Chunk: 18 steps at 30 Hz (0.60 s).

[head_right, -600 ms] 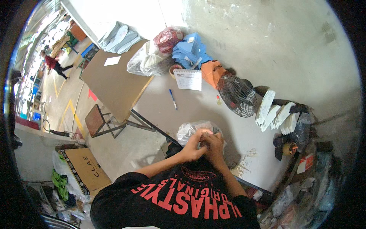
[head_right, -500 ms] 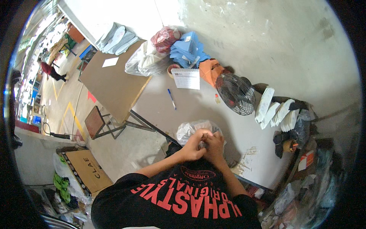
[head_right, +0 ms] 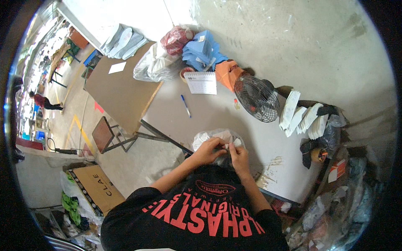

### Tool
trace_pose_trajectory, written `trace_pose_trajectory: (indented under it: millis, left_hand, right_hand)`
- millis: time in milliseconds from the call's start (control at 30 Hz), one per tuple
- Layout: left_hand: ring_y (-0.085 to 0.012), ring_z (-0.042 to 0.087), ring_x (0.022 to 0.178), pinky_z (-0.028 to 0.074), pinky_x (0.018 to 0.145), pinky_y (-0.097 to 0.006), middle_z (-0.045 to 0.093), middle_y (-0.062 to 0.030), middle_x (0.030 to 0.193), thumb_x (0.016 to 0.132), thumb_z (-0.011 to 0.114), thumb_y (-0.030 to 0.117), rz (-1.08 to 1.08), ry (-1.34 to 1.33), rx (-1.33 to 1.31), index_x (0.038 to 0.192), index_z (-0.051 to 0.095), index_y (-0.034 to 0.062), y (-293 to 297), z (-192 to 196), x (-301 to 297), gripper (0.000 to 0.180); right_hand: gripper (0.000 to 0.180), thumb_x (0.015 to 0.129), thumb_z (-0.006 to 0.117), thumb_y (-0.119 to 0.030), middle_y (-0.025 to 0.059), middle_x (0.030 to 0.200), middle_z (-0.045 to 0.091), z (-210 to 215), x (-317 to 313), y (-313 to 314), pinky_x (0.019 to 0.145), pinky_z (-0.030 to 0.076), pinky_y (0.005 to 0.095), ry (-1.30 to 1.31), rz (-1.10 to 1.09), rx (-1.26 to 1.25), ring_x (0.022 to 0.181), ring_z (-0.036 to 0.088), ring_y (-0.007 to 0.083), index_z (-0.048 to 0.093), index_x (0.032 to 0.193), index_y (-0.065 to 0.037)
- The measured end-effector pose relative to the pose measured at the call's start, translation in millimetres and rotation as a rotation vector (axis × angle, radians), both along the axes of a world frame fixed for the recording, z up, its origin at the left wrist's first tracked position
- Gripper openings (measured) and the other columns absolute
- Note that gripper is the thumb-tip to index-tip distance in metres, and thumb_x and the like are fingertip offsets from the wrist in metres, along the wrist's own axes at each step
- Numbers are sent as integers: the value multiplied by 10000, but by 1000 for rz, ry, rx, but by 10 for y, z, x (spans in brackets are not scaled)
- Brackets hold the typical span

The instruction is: The person packs black gloves into plastic bags at a factory workstation. They open a bag, place a bundle of gloves inside, and tie the bag closed. The person then walks to another table, opens a larger bag, and places multiple glove bundles inside.

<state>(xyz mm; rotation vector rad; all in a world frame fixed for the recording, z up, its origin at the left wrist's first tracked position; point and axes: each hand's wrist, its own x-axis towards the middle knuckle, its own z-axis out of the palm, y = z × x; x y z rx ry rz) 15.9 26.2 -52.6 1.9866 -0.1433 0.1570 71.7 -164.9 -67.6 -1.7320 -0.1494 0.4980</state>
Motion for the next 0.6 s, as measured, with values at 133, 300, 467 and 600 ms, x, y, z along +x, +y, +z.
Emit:
trace_pose_trajectory:
  millis: [133, 300, 467, 600]
  left_hand:
    - [-356, 642, 958, 514, 871, -444, 665, -136, 1001, 907, 728, 111, -18, -53, 50, 1016, 647, 48, 30, -87, 70, 150]
    - [-371, 601, 1011, 477, 899, -459, 644, -144, 1025, 939, 677, 118, -56, -65, 86, 996, 628, 44, 13, -142, 112, 106]
    - [-354, 575, 1018, 463, 910, -440, 620, -133, 1033, 951, 661, 128, -129, -46, -31, 1001, 605, 43, 102, -180, 121, 113]
    - [-355, 588, 1004, 471, 892, -445, 618, -142, 1032, 907, 713, 128, -146, -38, -106, 1016, 597, 40, 164, -176, 118, 182]
  right_hand:
    - [291, 1044, 641, -244, 18, 835, 697, 69, 0, -38, 739, 493, 289, 6, 40, 145, 815, 617, 100, 727, 977, 25]
    - [155, 962, 715, -169, 91, 923, 708, 283, 32, -33, 801, 509, 349, -243, 163, 39, 893, 663, 223, 740, 998, -21]
    - [184, 837, 765, -90, 153, 918, 653, 464, 2, 14, 843, 499, 434, -480, 197, -253, 918, 639, 372, 655, 975, -38]
    - [228, 825, 764, -67, 153, 939, 640, 381, -1, 64, 825, 488, 435, -491, 155, -207, 915, 631, 358, 598, 979, -39]
